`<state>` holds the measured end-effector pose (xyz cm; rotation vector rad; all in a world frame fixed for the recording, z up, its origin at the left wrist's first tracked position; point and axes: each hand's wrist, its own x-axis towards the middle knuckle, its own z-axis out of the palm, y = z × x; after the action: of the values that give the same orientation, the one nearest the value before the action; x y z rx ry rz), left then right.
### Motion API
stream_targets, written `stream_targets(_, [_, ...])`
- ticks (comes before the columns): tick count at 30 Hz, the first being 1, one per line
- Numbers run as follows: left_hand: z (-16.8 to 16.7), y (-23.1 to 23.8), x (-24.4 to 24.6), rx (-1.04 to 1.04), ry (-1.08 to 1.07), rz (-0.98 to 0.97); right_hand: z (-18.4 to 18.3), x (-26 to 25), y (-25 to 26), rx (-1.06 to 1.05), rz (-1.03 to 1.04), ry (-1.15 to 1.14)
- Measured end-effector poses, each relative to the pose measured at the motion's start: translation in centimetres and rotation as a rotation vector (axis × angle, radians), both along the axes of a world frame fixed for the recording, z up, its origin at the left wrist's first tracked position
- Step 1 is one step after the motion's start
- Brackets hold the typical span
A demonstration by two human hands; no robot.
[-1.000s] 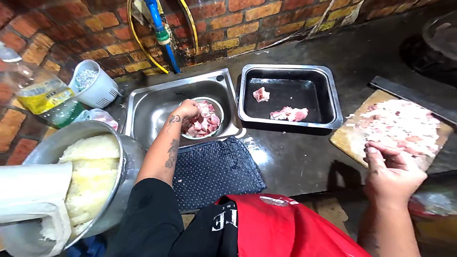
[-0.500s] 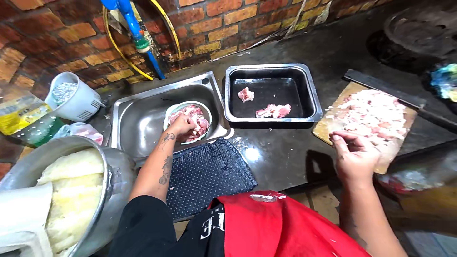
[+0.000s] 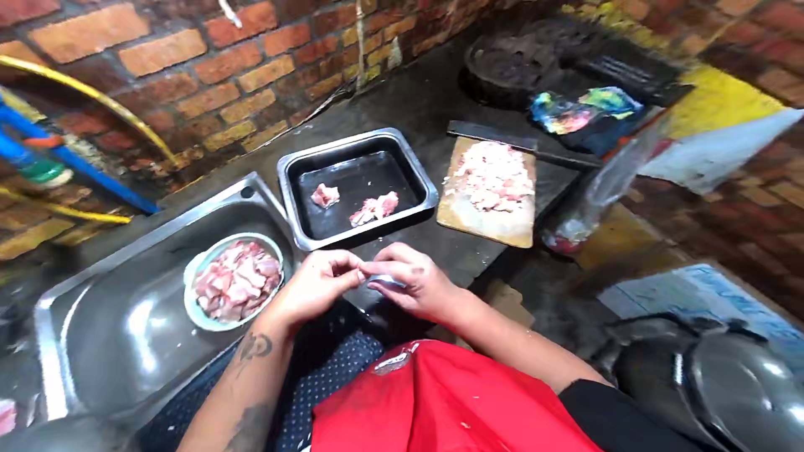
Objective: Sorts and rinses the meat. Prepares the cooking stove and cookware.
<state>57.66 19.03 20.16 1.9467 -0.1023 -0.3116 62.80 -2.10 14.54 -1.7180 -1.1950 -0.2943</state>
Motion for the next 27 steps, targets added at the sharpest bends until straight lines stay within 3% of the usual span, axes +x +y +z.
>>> stream_targets(8, [-0.8,-2.1,-1.0,-0.297,0.006,-0.073,1.4,-0.2,-3.9,0.020,-0.143,-0.280])
stream_targets(11, [-0.9,-1.4,-1.9,-0.176,-0.091,-0.013,3.0,1.6,-8.9,0.027,-0.403,-0.477])
stream_targets(15, [-1.7,0.6,-3.2,-0.159,-0.120,0.152,7.5,6.5,-20.1,-0.064,-0.947,-0.573])
stream_targets(17, [-1.9,1.5,-3.9,-0.175,-0.087,0.259,9.0,10.3,-25.5,-0.211,-1.294,-0.390])
stream_targets(18, [-2.2,2.0,-4.2,-0.167,-0.086,0.303,9.6,11.5,-27.3,-0.350,-1.425,-0.114])
stream_targets(20, [-2.9,2.9,-4.5,-0.149,-0.101,0.370,9.4,13.5,-29.2,-0.567,-1.477,0.344])
stream_targets(22, [-3.3,3.4,-4.7,-0.155,-0.109,0.420,7.5,14.5,-28.4,-0.595,-1.401,0.369])
stream_targets(24, [-3.5,3.4,-5.0,-0.177,-0.103,0.452,5.2,15.1,-25.6,-0.572,-1.197,0.377])
stream_targets(27, [-3.2,3.2,-5.3,-0.162,-0.115,0.457,0.8,17.7,-21.0,-0.414,-0.959,0.595])
